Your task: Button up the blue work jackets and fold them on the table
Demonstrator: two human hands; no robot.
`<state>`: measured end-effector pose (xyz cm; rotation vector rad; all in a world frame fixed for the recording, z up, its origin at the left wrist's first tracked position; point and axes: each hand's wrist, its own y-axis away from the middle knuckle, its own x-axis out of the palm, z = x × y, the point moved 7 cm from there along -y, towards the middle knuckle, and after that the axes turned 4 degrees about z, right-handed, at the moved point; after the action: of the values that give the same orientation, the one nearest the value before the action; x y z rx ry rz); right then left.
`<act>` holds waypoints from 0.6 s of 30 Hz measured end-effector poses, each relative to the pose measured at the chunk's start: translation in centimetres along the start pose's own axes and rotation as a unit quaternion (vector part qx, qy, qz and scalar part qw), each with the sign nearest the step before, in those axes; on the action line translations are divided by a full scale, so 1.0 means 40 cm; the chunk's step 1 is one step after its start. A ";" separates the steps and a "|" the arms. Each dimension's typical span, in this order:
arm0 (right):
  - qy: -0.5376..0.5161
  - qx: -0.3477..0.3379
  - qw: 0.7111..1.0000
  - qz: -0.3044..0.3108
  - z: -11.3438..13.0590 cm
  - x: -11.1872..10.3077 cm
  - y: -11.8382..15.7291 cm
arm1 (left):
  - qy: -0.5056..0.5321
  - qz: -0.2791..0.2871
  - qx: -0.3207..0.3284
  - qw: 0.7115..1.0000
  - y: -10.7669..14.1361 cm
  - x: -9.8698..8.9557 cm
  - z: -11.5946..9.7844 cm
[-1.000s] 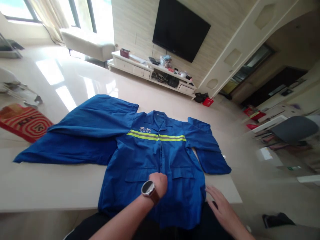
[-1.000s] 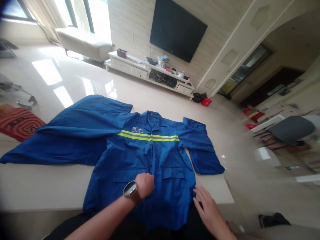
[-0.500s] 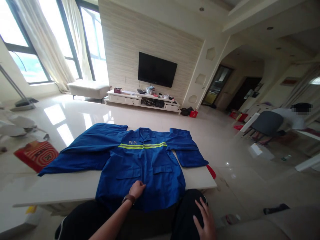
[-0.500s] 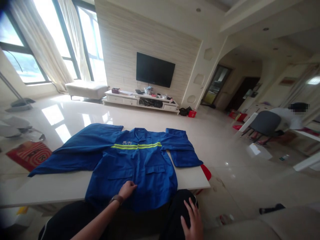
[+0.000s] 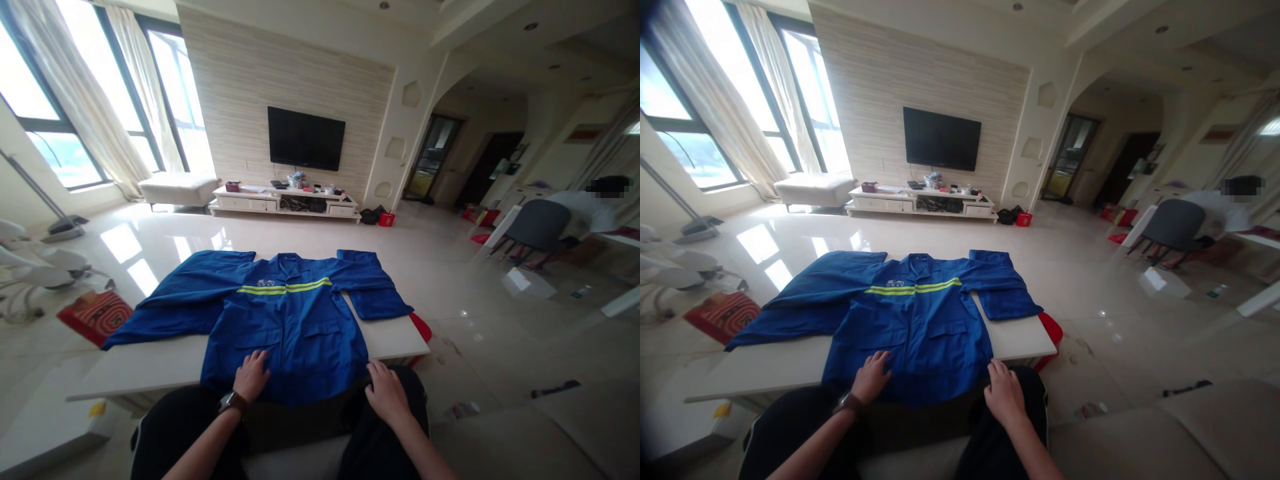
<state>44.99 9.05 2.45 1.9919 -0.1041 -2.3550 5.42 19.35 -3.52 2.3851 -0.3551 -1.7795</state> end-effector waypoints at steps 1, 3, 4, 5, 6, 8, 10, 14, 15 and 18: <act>-0.003 -0.020 0.999 0.031 0.029 0.003 -0.047 | -0.024 0.012 -0.007 1.000 0.002 -0.001 0.028; 0.005 -0.040 0.996 0.083 0.065 0.020 -0.130 | -0.047 0.069 -0.023 0.996 0.009 0.016 0.086; 0.015 -0.036 0.993 0.112 0.069 0.036 -0.162 | -0.052 0.096 -0.029 0.994 0.013 0.027 0.111; 0.026 -0.026 0.989 0.140 0.067 0.054 -0.187 | -0.054 0.116 -0.032 0.991 0.019 0.037 0.132; 0.035 -0.012 0.985 0.166 0.059 0.073 -0.203 | -0.057 0.128 -0.033 0.990 0.025 0.044 0.147; 0.045 0.015 0.979 0.199 0.040 0.105 -0.215 | -0.066 0.137 -0.035 0.988 0.038 0.054 0.162; 0.046 0.025 0.977 0.209 0.031 0.126 -0.210 | -0.077 0.149 -0.041 0.985 0.053 0.060 0.161; 0.024 0.052 0.972 0.227 0.026 0.149 -0.195 | -0.101 0.166 -0.032 0.980 0.081 0.038 0.127; 0.009 0.060 0.972 0.228 0.023 0.150 -0.197 | -0.104 0.171 -0.026 0.979 0.085 0.023 0.118; -0.072 0.071 0.972 0.214 0.000 0.130 -0.229 | -0.099 0.163 -0.016 0.981 0.091 -0.055 0.112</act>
<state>44.16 17.71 -3.44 1.6356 -0.6550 -2.2478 0.16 16.58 -1.87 1.9904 -0.6910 -1.8469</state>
